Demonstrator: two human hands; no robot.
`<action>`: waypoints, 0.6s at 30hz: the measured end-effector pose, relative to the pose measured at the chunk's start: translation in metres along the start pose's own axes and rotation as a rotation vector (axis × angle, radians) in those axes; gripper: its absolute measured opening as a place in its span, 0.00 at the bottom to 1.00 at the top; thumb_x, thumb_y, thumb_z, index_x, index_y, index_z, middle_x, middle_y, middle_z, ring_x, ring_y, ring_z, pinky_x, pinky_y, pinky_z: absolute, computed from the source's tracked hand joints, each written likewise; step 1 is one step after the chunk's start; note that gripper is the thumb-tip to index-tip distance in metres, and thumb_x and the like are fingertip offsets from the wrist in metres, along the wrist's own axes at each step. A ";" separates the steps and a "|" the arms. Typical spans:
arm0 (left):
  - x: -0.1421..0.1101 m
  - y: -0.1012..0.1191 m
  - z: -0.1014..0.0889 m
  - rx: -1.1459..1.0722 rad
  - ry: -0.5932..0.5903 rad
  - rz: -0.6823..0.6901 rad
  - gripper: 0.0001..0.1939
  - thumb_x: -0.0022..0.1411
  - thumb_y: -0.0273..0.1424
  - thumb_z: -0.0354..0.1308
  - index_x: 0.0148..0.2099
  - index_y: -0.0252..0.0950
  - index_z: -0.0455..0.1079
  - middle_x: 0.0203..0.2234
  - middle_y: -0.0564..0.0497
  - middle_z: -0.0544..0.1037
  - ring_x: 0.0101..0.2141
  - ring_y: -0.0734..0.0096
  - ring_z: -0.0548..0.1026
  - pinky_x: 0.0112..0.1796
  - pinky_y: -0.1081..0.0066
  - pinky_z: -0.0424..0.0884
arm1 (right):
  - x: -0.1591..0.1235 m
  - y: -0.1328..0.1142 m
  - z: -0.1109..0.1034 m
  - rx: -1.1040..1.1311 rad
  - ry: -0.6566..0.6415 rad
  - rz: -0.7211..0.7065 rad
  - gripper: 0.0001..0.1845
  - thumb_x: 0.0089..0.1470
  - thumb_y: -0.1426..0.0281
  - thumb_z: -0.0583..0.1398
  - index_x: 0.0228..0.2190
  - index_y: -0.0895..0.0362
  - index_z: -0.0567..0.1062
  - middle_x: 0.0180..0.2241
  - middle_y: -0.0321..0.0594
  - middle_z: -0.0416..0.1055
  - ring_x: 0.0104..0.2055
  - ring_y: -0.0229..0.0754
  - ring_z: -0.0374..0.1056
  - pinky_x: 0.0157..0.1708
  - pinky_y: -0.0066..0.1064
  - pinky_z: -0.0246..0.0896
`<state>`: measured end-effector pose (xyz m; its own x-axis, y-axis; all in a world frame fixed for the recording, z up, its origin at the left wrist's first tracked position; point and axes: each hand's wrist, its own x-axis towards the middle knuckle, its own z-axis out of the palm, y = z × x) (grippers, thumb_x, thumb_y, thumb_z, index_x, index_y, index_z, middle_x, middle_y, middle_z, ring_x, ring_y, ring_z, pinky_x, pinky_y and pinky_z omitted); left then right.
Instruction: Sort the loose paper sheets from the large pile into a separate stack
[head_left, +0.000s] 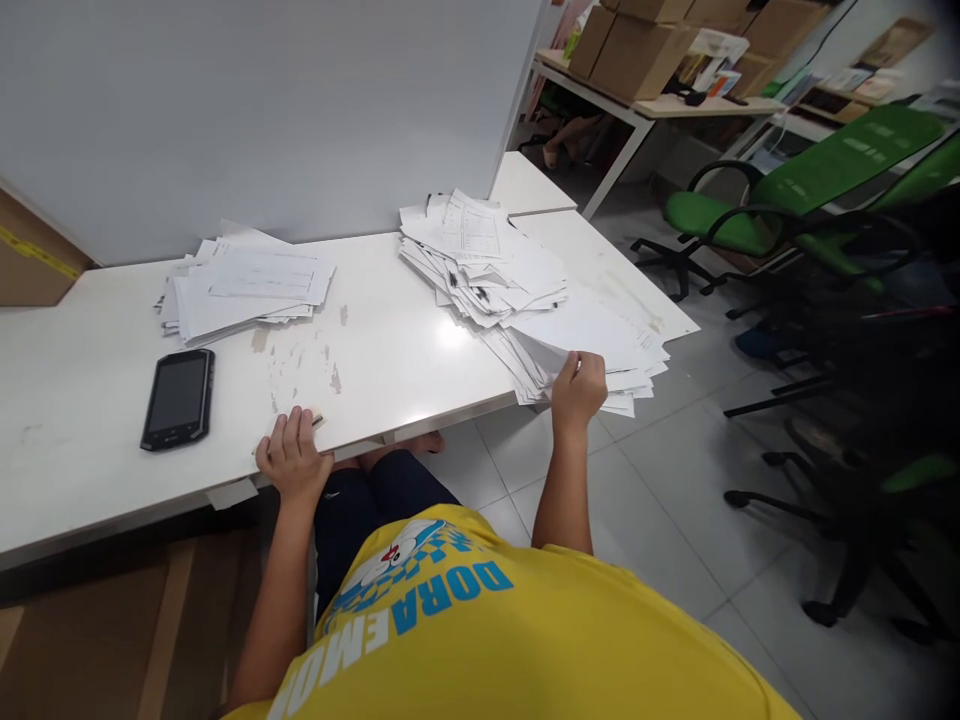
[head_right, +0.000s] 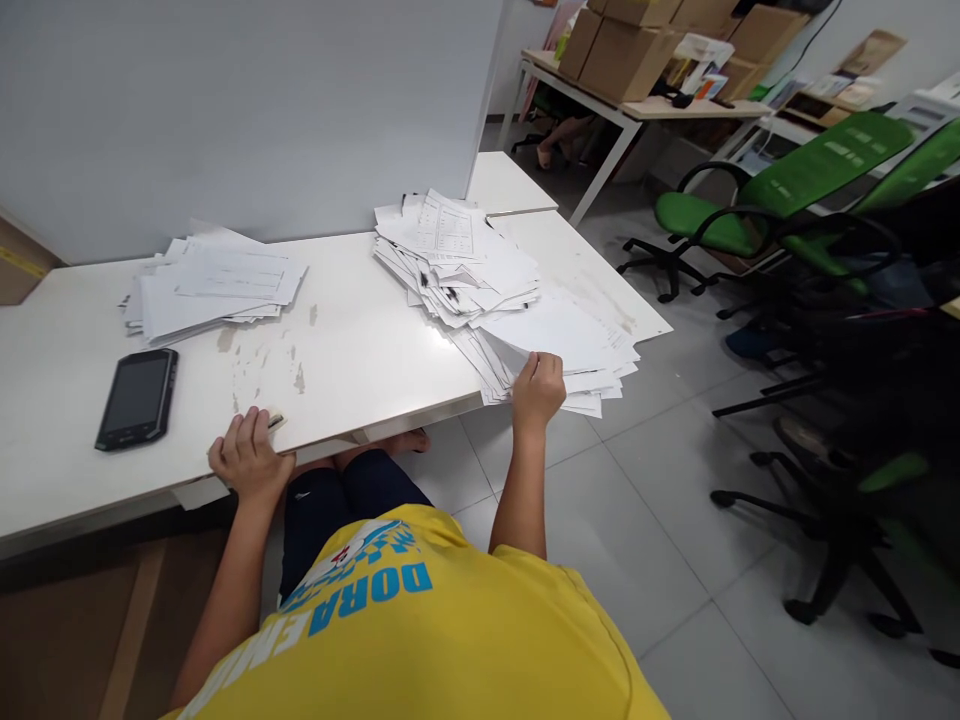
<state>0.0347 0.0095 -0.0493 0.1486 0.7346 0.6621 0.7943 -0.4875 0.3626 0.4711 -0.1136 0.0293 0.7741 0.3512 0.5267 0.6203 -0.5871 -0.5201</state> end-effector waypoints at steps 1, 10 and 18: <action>0.000 0.000 -0.001 -0.008 -0.023 -0.003 0.25 0.62 0.39 0.54 0.59 0.38 0.69 0.55 0.35 0.75 0.61 0.44 0.66 0.60 0.44 0.46 | 0.000 -0.003 -0.003 0.030 0.038 0.008 0.21 0.67 0.61 0.44 0.37 0.58 0.72 0.36 0.51 0.73 0.37 0.48 0.70 0.37 0.37 0.62; -0.004 0.007 -0.017 0.055 -0.136 0.052 0.33 0.59 0.38 0.56 0.67 0.41 0.63 0.64 0.42 0.68 0.68 0.42 0.52 0.64 0.45 0.31 | 0.029 -0.059 -0.007 0.583 0.346 -0.097 0.26 0.68 0.52 0.42 0.47 0.55 0.70 0.45 0.49 0.72 0.49 0.50 0.74 0.51 0.49 0.71; -0.003 0.014 -0.026 0.095 -0.160 0.084 0.33 0.60 0.33 0.55 0.68 0.40 0.61 0.64 0.43 0.67 0.66 0.46 0.58 0.64 0.51 0.38 | 0.144 -0.124 0.119 0.465 -0.246 -0.363 0.32 0.63 0.57 0.55 0.62 0.58 0.56 0.62 0.58 0.55 0.65 0.53 0.58 0.63 0.48 0.57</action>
<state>0.0297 -0.0119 -0.0291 0.3026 0.7624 0.5720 0.8260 -0.5092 0.2417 0.5210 0.0968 0.0898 0.4763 0.6581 0.5831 0.7959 -0.0409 -0.6040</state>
